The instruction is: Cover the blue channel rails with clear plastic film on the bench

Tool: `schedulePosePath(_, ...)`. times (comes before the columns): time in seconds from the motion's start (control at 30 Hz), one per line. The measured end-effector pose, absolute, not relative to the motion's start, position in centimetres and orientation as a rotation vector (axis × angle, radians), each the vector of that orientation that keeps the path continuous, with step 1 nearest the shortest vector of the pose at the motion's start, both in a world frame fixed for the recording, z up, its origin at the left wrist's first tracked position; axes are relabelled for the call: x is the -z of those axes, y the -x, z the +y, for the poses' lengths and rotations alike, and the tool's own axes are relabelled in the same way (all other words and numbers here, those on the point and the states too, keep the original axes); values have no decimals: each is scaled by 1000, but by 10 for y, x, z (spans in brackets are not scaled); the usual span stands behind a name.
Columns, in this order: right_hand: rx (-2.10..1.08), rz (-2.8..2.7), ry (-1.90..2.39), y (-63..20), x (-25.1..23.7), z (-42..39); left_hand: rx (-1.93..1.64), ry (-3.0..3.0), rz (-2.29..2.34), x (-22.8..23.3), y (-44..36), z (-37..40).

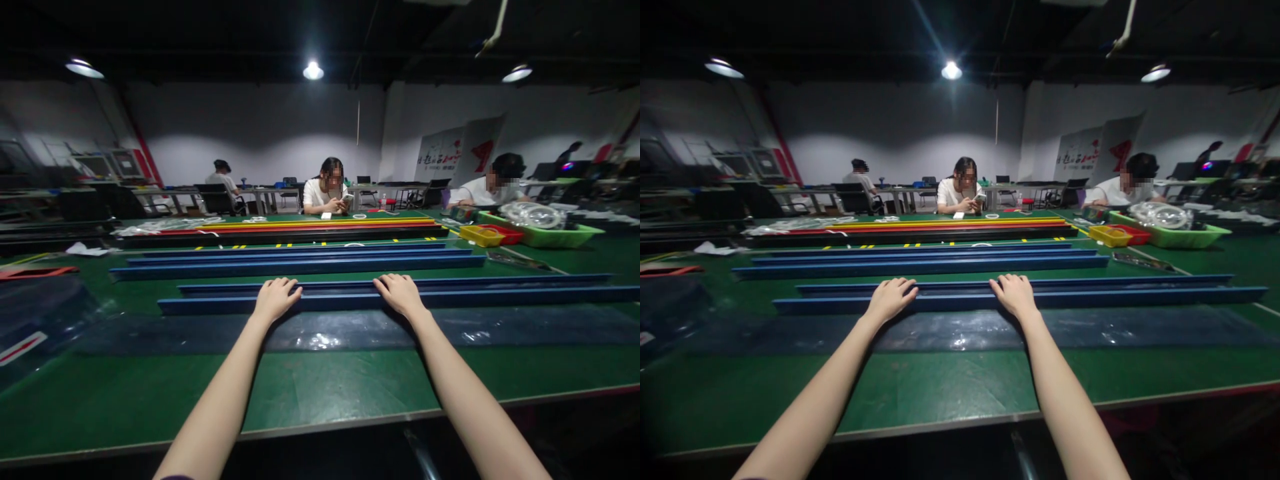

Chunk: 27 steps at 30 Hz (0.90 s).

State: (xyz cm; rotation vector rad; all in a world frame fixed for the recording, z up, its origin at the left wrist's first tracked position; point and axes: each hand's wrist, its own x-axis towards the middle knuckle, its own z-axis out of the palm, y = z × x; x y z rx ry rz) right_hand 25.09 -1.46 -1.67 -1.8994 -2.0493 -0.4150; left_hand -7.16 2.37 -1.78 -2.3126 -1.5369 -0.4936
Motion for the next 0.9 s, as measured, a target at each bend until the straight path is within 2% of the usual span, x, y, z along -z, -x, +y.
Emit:
schedulePosePath(0.17, 484, -1994, 1970, -255, 20, -11, 509, 2261, -1611, 18, 88, 24)
schedulePosePath(0.47, 583, -1934, 1948, -249, 24, -9, 584, 2368, -1439, 18, 53, 14)
schedulePosePath(0.9, 433, -2136, 1835, -236, 21, 0, 402, 2417, -1394, 22, 62, 32)
